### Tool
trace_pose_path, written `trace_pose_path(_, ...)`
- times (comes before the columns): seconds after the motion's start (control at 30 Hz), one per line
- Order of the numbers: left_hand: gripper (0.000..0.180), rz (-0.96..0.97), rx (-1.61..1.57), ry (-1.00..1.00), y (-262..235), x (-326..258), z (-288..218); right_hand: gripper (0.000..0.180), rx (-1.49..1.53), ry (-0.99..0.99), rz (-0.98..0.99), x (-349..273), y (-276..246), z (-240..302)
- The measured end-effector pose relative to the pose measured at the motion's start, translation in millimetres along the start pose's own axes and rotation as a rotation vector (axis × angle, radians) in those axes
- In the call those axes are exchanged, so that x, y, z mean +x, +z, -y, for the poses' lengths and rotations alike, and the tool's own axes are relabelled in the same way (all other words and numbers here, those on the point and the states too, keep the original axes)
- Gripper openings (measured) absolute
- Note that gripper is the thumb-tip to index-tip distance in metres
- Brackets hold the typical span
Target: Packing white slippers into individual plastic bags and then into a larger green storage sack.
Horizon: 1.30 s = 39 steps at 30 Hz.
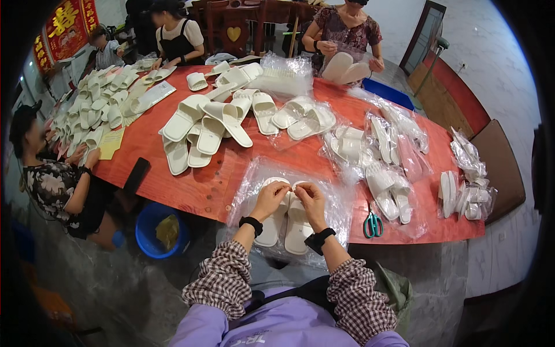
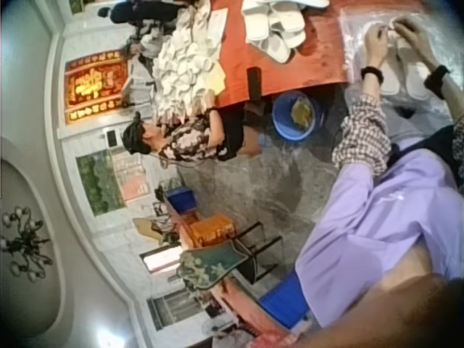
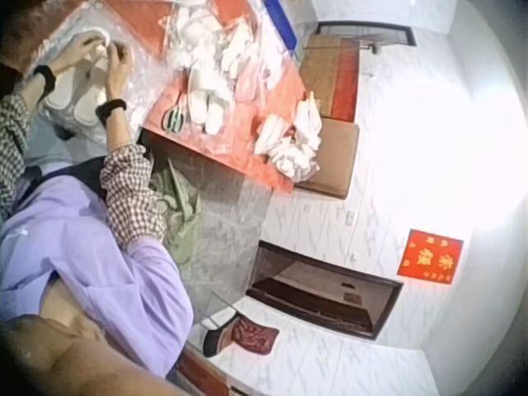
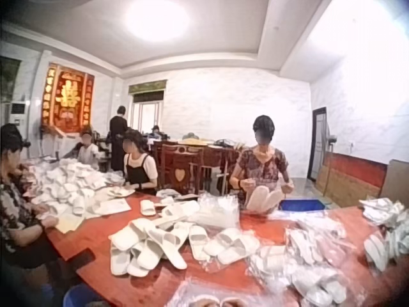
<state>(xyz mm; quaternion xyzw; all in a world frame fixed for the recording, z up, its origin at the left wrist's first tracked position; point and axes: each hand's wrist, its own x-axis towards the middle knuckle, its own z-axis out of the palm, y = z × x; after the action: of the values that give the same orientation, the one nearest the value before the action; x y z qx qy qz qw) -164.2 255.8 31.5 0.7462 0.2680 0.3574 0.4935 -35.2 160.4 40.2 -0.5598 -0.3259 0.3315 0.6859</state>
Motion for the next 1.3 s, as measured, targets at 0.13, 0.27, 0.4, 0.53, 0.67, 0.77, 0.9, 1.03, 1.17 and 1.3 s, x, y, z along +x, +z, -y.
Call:
trace_pose_path(0.13, 0.018, 0.026, 0.024, 0.003, -2, -3, -1, 0.012, -0.018, 0.002, 0.018, -2, 0, 3)
trace_pose_path(0.27, 0.017, 0.033, 0.042, 0.039, 0, -4, -2, 0.011, -0.022, -0.024, 0.038, 0, -4, -2)
trace_pose_path(0.4, 0.017, 0.034, 0.064, 0.046, -3, -6, 0, 0.011, -0.203, -0.057, 0.065, -4, 1, 7)
trace_pose_path(0.53, 0.016, 0.036, 0.039, 0.039, -1, -5, -3, 0.011, -0.189, -0.077, 0.055, -2, -1, 5)
trace_pose_path(0.67, 0.016, 0.036, 0.042, 0.04, -2, -4, -6, 0.011, -0.24, -0.099, 0.058, -3, 1, 11)
trace_pose_path(0.77, 0.016, 0.039, 0.056, 0.035, -3, -7, -9, 0.011, -0.254, -0.083, 0.076, -3, 3, 12)
trace_pose_path(0.9, 0.016, 0.035, 0.124, 0.111, 1, -6, -7, 0.011, -0.289, -0.141, 0.065, 0, -3, 6)
trace_pose_path(1.03, 0.016, 0.089, 0.237, 0.054, -1, -10, -8, 0.011, -0.312, -0.124, 0.063, -2, -2, 3)
trace_pose_path(1.17, 0.015, 0.098, 0.194, -0.007, -1, -8, -12, 0.012, -0.361, -0.163, 0.089, 0, 0, 4)
trace_pose_path(1.3, 0.015, 0.089, 0.165, 0.02, -2, -6, -6, 0.011, -0.387, -0.137, 0.098, 3, 2, 1)
